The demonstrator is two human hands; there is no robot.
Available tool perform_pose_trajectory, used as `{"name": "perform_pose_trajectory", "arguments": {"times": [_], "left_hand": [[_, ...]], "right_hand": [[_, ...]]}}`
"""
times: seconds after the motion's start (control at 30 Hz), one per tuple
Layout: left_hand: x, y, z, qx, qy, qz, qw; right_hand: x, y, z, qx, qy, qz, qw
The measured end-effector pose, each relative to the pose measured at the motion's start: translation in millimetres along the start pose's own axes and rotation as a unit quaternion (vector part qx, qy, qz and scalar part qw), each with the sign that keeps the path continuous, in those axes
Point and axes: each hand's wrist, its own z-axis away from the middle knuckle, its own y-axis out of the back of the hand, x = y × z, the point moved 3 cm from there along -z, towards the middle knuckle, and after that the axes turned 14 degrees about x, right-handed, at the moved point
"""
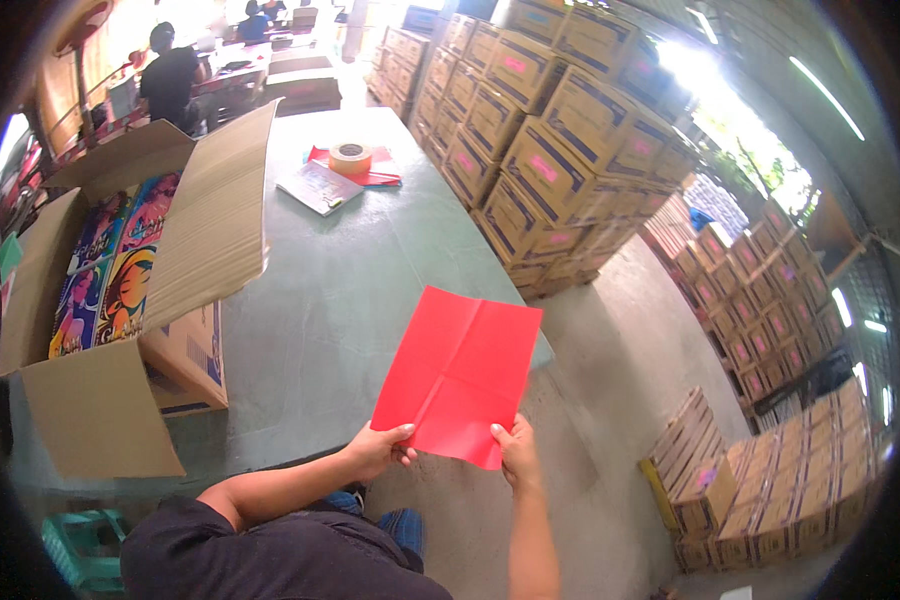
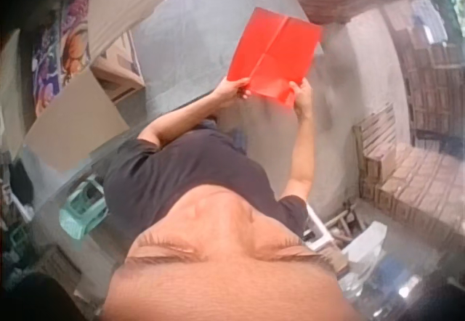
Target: The person opens a cardboard box, removes several stacks of spiral notebooks, and places them onto a table.
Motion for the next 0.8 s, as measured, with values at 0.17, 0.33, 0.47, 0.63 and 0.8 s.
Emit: {"name": "perform_pose_trajectory", "arguments": {"times": [0.17,0.33,0.47,0.63,0.8], "left_hand": [[56.8,10.4,-57.3,0.135,-0.092,0.067,0.984],[78.7,59.5,-106.1,0.291,-0.130,0.256,0.913],[74.7,77.7,-90.3,0.382,-0.163,0.307,0.856],[66.2,77.1,-84.0,0.418,-0.170,0.339,0.825],[81.8,63.2,-86.3,0.451,-0.198,0.367,0.789]], "right_hand": [[-2.7,-57.9,-125.4,-0.150,-0.018,0.011,0.988],[1.2,-130.0,-269.4,-0.220,0.040,0.254,0.941],[18.2,-222.9,-352.8,-0.280,0.196,0.329,0.880],[26.9,-361.1,-435.2,-0.270,0.387,0.340,0.813],[38.3,-460.3,-461.6,-0.266,0.560,0.449,0.644]]}}
